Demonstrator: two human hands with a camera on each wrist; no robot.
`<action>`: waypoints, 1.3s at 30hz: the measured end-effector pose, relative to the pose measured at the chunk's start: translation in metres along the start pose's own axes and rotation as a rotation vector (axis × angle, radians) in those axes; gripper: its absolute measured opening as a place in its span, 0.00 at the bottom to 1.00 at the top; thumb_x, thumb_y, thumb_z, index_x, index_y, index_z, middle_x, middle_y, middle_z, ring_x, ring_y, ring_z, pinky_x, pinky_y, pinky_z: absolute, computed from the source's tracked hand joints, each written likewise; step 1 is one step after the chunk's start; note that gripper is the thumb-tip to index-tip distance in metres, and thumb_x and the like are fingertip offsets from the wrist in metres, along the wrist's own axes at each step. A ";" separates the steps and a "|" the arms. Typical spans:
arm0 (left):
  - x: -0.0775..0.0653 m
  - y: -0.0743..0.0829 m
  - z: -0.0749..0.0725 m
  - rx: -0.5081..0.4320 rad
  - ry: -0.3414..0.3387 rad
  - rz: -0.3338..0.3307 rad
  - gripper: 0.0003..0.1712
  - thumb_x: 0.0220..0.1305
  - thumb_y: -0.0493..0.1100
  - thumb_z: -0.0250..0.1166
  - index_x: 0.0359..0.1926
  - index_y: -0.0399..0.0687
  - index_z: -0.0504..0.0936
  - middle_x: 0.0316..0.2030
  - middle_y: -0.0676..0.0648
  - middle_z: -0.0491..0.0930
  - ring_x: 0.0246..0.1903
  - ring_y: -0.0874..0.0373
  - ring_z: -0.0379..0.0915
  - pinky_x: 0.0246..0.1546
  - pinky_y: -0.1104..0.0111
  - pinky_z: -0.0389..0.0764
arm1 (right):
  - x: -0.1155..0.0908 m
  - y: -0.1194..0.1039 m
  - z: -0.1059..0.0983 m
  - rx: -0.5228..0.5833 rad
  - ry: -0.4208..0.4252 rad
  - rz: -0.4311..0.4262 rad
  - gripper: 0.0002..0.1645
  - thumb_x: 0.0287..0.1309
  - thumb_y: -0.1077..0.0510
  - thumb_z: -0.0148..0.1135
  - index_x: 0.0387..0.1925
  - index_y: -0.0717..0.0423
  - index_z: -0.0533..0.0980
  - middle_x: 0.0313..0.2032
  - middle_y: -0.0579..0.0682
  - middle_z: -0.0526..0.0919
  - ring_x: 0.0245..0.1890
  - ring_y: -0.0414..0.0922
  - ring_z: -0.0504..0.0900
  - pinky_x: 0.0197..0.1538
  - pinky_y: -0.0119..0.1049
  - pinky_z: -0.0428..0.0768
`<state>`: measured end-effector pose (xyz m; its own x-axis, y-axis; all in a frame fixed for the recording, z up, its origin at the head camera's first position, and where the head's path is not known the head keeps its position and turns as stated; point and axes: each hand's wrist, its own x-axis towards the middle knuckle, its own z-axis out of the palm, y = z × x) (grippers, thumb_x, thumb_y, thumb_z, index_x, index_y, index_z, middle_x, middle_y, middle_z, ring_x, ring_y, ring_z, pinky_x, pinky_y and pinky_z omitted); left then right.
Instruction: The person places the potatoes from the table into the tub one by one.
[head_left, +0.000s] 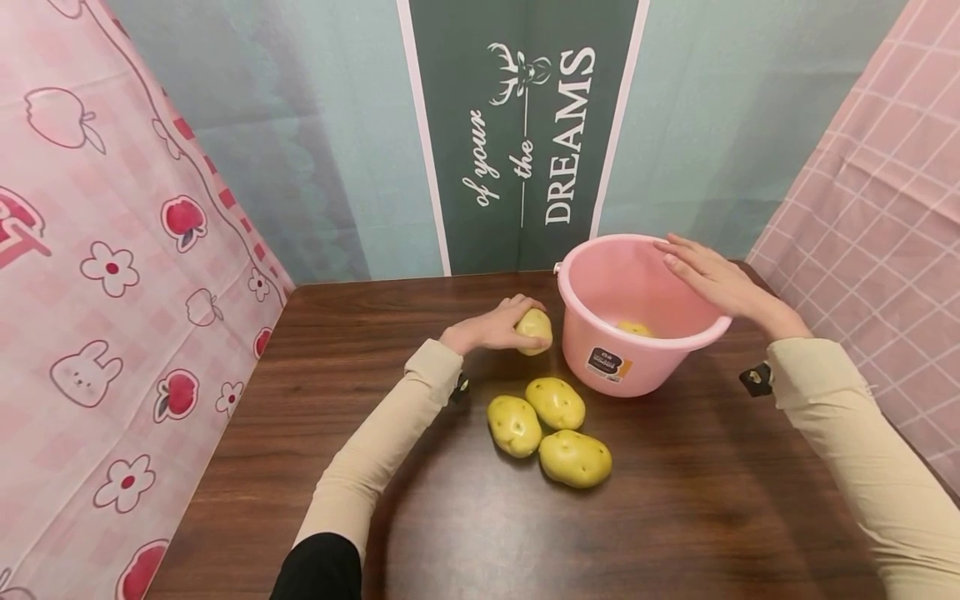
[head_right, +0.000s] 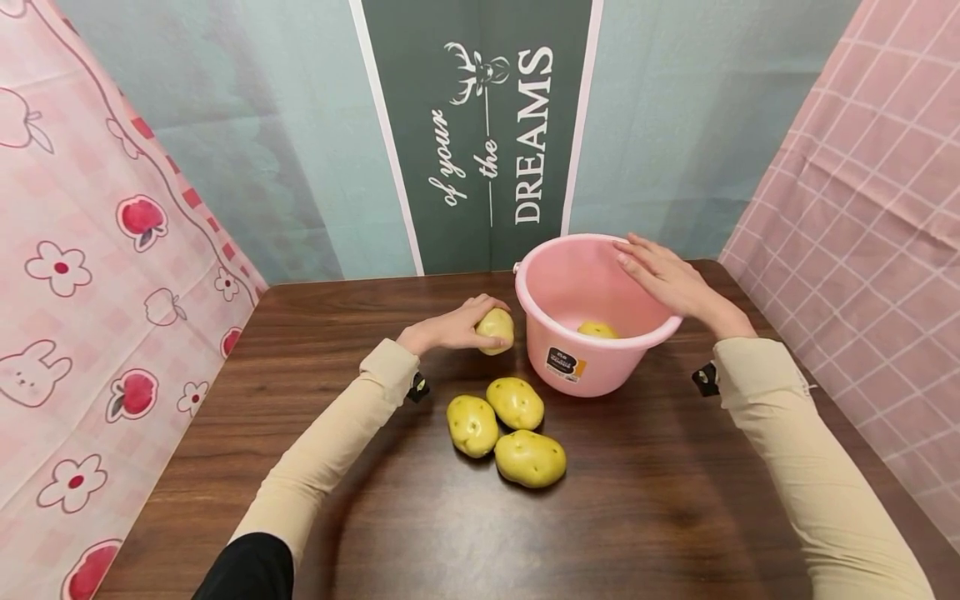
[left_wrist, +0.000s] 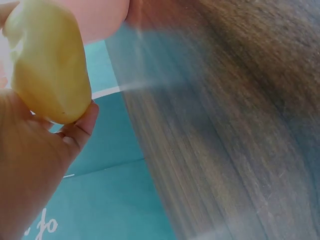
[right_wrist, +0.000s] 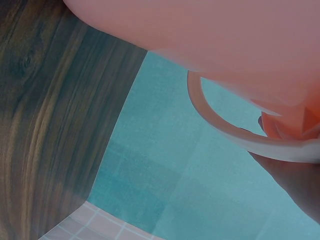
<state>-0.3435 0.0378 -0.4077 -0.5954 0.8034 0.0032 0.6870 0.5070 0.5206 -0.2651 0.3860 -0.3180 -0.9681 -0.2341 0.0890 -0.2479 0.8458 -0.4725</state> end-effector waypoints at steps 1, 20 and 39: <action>0.000 0.000 0.000 0.001 0.003 0.001 0.36 0.53 0.66 0.61 0.58 0.56 0.64 0.46 0.52 0.65 0.45 0.58 0.61 0.42 0.69 0.70 | 0.000 0.000 0.000 0.001 -0.002 0.002 0.31 0.70 0.43 0.35 0.70 0.47 0.53 0.71 0.58 0.45 0.69 0.64 0.42 0.60 0.69 0.43; -0.001 0.001 -0.014 -0.014 0.062 0.013 0.36 0.53 0.66 0.61 0.59 0.57 0.64 0.46 0.53 0.66 0.45 0.60 0.61 0.41 0.70 0.71 | -0.001 -0.001 -0.001 -0.004 -0.001 -0.002 0.31 0.70 0.43 0.35 0.70 0.48 0.54 0.71 0.59 0.46 0.69 0.64 0.43 0.60 0.69 0.43; -0.003 0.006 -0.029 -0.040 0.099 0.019 0.37 0.53 0.63 0.63 0.60 0.55 0.64 0.49 0.52 0.65 0.46 0.57 0.59 0.41 0.69 0.71 | 0.000 -0.001 0.000 0.009 -0.010 0.009 0.31 0.70 0.43 0.35 0.70 0.47 0.53 0.71 0.60 0.46 0.69 0.64 0.42 0.60 0.70 0.42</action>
<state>-0.3495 0.0300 -0.3801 -0.6223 0.7768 0.0969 0.6825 0.4778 0.5531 -0.2650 0.3856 -0.3174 -0.9699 -0.2313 0.0764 -0.2390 0.8435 -0.4810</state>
